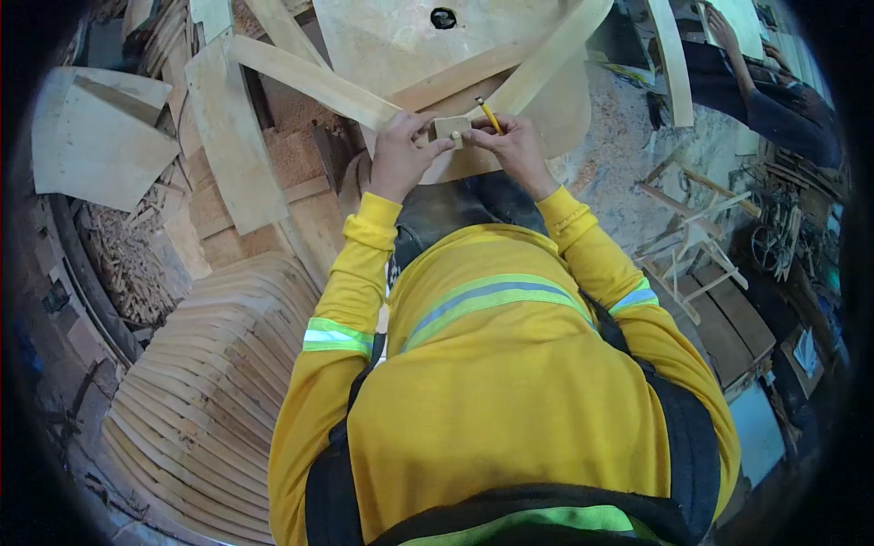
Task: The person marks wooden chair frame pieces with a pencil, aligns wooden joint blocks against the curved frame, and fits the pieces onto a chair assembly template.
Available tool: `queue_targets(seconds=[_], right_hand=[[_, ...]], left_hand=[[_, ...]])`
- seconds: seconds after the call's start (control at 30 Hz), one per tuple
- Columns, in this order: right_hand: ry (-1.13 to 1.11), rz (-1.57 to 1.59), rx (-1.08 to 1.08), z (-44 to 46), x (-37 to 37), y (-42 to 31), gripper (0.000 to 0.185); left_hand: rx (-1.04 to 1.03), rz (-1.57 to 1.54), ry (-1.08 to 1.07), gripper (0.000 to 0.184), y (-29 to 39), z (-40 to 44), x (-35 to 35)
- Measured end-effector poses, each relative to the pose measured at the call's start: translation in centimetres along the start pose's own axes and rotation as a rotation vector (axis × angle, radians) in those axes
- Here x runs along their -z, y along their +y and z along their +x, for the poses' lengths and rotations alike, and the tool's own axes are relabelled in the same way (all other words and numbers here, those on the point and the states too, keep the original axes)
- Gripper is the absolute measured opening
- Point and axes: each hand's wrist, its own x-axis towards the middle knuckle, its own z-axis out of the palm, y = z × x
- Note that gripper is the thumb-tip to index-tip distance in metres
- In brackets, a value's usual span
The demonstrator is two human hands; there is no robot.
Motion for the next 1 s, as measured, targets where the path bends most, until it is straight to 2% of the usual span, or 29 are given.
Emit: queue_targets(seconds=[0.23,0.33,0.43,0.53,0.63,0.73,0.83,0.93,1.0], right_hand=[[-0.004,0.022,-0.012,0.1,0.0,0.6,0.026],[0.011,-0.008,0.003,-0.1,-0.1,0.2,0.026],[0.000,0.008,0.004,0.4,0.0,1.2,0.025],[-0.025,-0.016,-0.024,0.1,0.0,0.0,0.024],[-0.029,0.018,0.069,0.3,0.2,1.2,0.022],[0.149,0.029,0.161,-0.3,1.2,0.7,0.030],[0.343,0.035,0.118,-2.0,2.7,-1.1,0.044],[0.290,-0.091,0.110,-3.1,4.3,-2.5,0.051],[0.246,0.138,0.041,-3.9,4.0,-3.3,0.046]], left_hand=[[-0.024,0.000,-0.019,0.044,-0.4,0.1,-0.4],[-0.255,0.137,0.106,0.041,1.3,0.5,0.0],[-0.334,0.278,-0.031,0.039,2.1,1.5,-0.4],[-0.111,0.354,-0.215,0.040,0.9,2.8,-1.6],[-0.015,0.309,-0.263,0.038,1.2,3.5,-1.4],[-0.153,0.358,-0.219,0.036,1.1,3.4,-1.2],[-0.069,0.371,-0.232,0.036,1.1,3.3,-1.7],[-0.077,0.422,-0.272,0.037,0.7,3.8,-1.9],[-0.075,0.411,-0.273,0.037,1.0,3.7,-1.7]])
